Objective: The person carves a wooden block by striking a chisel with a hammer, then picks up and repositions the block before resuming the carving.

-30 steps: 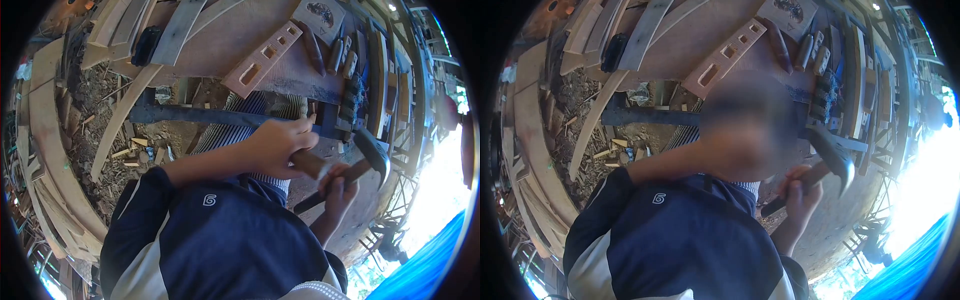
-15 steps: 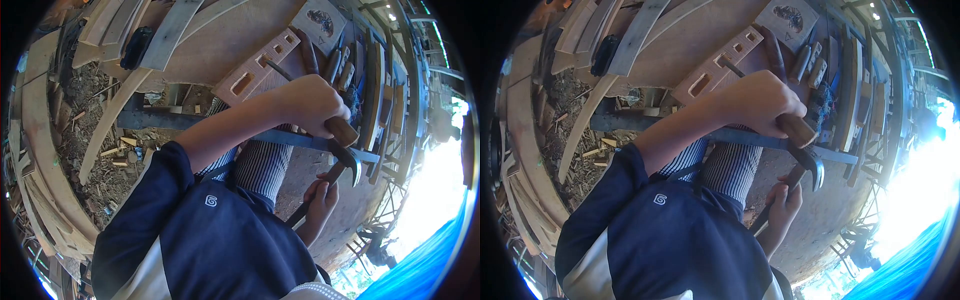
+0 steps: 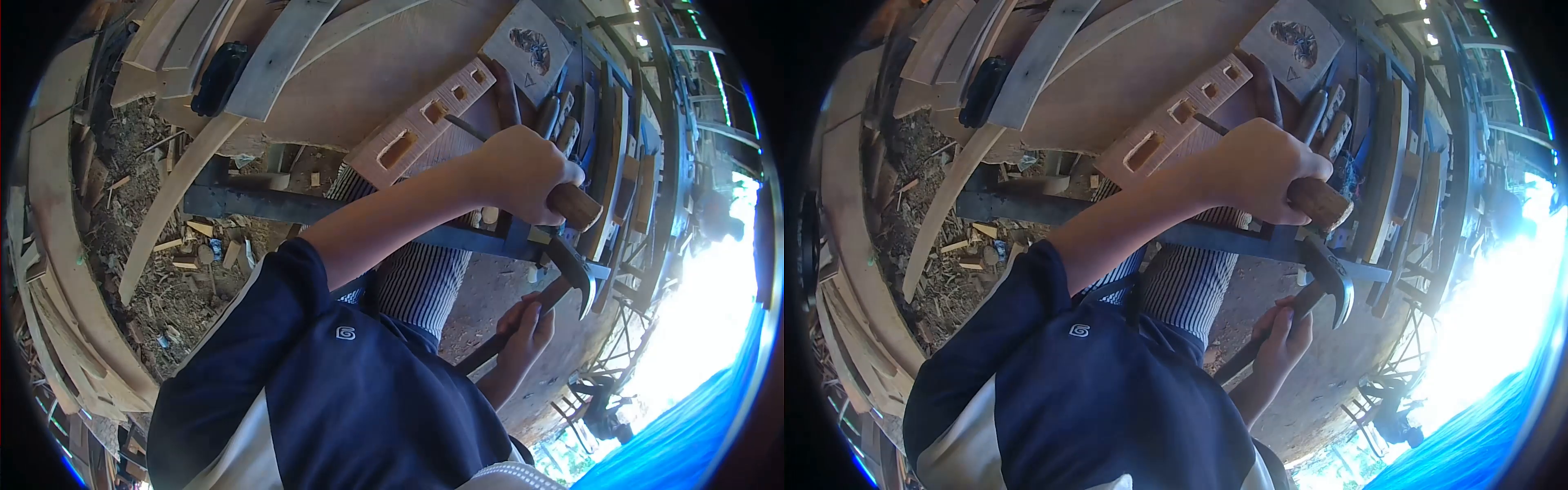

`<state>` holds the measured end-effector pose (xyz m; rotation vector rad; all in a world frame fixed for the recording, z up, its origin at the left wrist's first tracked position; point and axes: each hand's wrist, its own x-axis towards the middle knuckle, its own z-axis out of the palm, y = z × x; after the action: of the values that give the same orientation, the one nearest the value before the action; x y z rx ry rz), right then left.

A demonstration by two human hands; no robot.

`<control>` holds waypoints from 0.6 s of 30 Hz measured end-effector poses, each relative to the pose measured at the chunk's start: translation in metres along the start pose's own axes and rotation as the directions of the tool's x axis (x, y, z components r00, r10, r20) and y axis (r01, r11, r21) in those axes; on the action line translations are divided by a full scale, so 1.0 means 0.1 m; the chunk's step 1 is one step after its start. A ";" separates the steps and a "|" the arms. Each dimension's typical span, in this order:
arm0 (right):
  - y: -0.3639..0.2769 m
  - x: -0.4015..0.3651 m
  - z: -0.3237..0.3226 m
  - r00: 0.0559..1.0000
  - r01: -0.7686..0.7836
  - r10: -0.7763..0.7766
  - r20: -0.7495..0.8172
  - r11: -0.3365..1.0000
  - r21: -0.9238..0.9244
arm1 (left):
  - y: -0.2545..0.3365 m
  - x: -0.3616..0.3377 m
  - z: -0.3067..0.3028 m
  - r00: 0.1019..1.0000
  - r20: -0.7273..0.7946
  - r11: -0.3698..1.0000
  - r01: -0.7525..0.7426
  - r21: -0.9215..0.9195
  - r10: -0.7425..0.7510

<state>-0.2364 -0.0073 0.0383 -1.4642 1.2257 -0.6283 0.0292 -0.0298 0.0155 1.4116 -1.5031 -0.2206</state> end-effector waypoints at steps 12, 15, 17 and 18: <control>-0.04 0.03 0.06 0.999 0.027 -0.026 0.020 0.998 -0.054 | -0.04 0.06 0.01 0.987 -0.148 0.998 0.058 -0.037 -0.063; -0.07 0.03 0.07 0.999 0.031 -0.030 0.022 0.998 -0.060 | -0.06 0.07 0.02 0.983 -0.171 0.997 0.062 -0.039 -0.067; -0.08 0.04 0.08 0.999 0.031 -0.030 0.014 0.998 -0.057 | -0.06 0.08 0.03 0.983 -0.164 0.996 0.082 -0.037 -0.087; -0.09 0.04 0.08 1.000 0.027 -0.027 0.006 0.998 -0.054 | -0.06 0.08 0.03 0.982 -0.165 0.996 0.082 -0.037 -0.087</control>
<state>-0.2252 -0.0085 0.0437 -1.5287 1.2289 -0.6125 0.0331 -0.0399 0.0140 1.4346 -1.3002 -0.1723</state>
